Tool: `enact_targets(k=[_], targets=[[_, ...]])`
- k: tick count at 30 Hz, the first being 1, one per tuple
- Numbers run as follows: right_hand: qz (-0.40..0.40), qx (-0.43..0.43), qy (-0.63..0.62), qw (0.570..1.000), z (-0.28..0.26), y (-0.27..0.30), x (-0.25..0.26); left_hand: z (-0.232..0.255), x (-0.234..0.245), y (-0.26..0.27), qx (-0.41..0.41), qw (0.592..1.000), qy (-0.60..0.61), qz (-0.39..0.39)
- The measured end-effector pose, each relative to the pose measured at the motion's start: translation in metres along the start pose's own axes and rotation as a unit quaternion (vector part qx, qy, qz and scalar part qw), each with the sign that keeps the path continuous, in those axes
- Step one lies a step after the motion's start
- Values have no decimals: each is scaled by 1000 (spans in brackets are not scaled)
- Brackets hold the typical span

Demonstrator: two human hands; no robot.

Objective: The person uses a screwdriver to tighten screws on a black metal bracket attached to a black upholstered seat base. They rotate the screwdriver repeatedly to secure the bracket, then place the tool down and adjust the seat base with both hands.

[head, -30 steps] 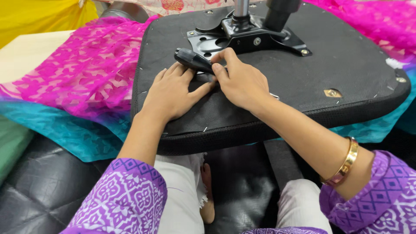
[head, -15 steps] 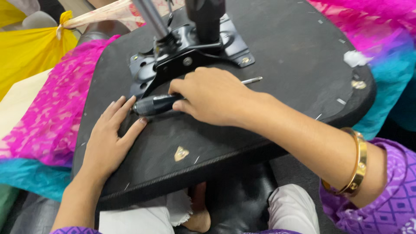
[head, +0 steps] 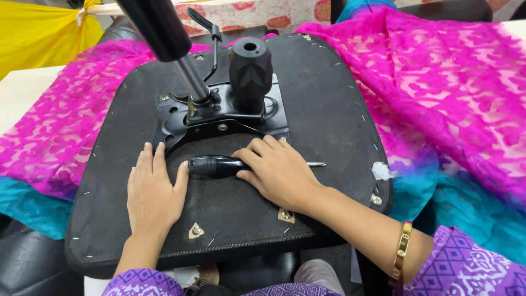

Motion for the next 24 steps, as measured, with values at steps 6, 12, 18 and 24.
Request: enact_targets(k=[6,12,18,24], targets=[[-53,-8,-17,998,2,-8,4,-13,-12,-13,2,999,-1,-38],[-96,119,-31,988,8,-7,33,-18,-20,-25,31,997,-1,-66],[-111,83,-18,990,21,1,57,4,0,19,126,992,0,-10],[-91,33,-18,995,34,12,60,20,21,91,268,952,-113,93]])
Point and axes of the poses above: each hand's wrist, its own y-axis away from the middle knuckle, its own x-axis out of the back of the hand, z = x × y, the point moved 2 cm from there along -y, towards the middle knuckle, and after that the axes turned 14 degrees about z, right-handed, at the moved point
